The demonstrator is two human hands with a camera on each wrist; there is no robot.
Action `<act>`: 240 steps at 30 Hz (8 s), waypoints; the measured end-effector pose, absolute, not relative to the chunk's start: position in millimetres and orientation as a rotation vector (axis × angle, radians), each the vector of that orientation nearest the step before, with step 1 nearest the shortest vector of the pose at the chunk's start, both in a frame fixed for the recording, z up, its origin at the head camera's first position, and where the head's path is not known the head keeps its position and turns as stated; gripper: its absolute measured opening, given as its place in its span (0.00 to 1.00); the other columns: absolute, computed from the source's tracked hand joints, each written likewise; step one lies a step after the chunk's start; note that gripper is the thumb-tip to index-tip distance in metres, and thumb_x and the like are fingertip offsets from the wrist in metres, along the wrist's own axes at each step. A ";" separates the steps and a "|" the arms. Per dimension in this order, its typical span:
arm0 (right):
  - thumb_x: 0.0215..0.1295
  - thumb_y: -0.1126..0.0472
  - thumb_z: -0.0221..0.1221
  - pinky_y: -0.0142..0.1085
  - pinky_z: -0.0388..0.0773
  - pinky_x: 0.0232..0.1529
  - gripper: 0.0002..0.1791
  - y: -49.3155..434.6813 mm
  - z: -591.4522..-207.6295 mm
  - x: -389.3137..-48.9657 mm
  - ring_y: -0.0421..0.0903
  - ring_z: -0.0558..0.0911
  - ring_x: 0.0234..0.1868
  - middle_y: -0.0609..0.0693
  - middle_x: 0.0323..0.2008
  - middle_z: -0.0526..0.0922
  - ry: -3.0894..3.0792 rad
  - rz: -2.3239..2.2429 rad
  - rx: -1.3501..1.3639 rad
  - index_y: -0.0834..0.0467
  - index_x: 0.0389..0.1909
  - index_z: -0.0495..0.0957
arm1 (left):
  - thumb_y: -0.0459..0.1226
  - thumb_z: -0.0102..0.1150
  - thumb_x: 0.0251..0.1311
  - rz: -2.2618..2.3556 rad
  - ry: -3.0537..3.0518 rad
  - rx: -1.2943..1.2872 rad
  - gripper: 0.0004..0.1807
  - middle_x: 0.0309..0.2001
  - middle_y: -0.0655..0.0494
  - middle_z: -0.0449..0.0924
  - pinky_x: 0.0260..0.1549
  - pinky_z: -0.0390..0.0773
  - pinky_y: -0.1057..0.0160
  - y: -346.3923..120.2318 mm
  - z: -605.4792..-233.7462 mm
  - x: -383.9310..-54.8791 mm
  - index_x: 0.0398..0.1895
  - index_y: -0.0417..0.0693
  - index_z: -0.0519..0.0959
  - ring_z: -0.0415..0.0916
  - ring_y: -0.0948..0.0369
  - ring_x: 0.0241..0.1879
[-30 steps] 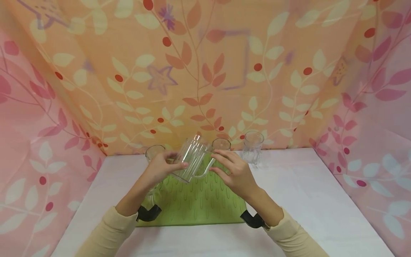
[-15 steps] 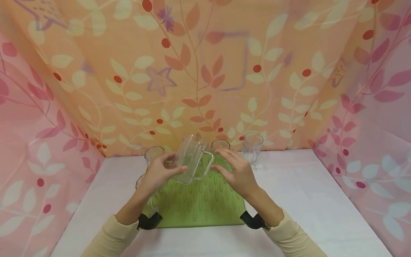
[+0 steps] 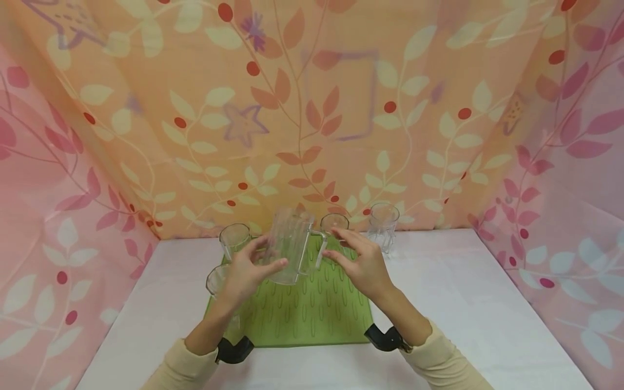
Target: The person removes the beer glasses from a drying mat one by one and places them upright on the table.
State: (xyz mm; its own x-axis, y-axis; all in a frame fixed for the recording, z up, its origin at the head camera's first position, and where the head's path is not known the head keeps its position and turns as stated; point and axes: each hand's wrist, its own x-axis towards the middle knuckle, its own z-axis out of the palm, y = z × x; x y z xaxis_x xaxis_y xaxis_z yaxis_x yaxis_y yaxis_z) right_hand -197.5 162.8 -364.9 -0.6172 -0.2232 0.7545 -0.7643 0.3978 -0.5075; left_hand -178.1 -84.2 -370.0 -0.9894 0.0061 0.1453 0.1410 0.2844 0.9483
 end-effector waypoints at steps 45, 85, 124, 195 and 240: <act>0.63 0.70 0.60 0.29 0.84 0.44 0.23 155.9 -366.8 -182.6 0.34 0.87 0.40 0.72 0.42 0.83 -2.177 1.934 0.720 0.77 0.57 0.72 | 0.30 0.74 0.46 -1.817 -1.917 -0.298 0.42 0.63 0.41 0.73 0.63 0.72 0.54 -53.0 -415.5 -163.2 0.66 0.35 0.65 0.73 0.48 0.63; 0.64 0.70 0.60 0.39 0.87 0.39 0.13 154.3 -358.1 -179.3 0.38 0.88 0.37 0.71 0.39 0.85 -2.290 1.831 0.566 0.73 0.48 0.80 | 0.33 0.76 0.46 -1.749 -1.981 -0.286 0.44 0.63 0.42 0.70 0.64 0.72 0.50 -43.8 -417.6 -157.9 0.66 0.37 0.62 0.69 0.48 0.64; 0.53 0.80 0.63 0.23 0.83 0.39 0.13 176.9 -341.2 -198.6 0.27 0.86 0.36 0.56 0.32 0.89 -2.043 1.559 0.654 0.75 0.41 0.82 | 0.33 0.72 0.51 -1.546 -2.087 -0.438 0.33 0.62 0.48 0.75 0.69 0.67 0.53 -67.7 -402.9 -155.2 0.62 0.42 0.70 0.69 0.52 0.66; 0.55 0.77 0.64 0.19 0.81 0.36 0.14 294.3 -342.9 -254.4 0.28 0.85 0.29 0.32 0.30 0.86 -1.652 1.487 0.069 0.74 0.44 0.82 | 0.46 0.77 0.44 -1.350 -2.832 0.052 0.69 0.75 0.31 0.44 0.63 0.52 0.25 -255.8 -439.0 -134.0 0.77 0.38 0.33 0.42 0.33 0.73; 0.58 0.70 0.66 0.11 0.71 0.28 0.11 327.3 -451.5 -295.1 0.19 0.75 0.23 0.44 0.28 0.87 -1.814 1.246 -0.328 0.69 0.42 0.85 | 0.48 0.80 0.36 -1.005 -3.120 -0.074 0.58 0.63 0.24 0.67 0.63 0.66 0.35 -236.8 -500.7 -134.8 0.67 0.24 0.60 0.64 0.31 0.64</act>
State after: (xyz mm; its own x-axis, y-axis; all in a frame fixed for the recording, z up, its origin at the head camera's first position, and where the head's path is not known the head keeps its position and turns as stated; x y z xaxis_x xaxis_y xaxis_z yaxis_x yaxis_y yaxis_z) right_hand -295.1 327.3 -451.5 -0.5741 0.6374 0.5139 -0.2510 0.4604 -0.8515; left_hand -134.8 -236.8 -500.7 -0.9896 0.0848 -0.1166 0.0008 0.8118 0.5839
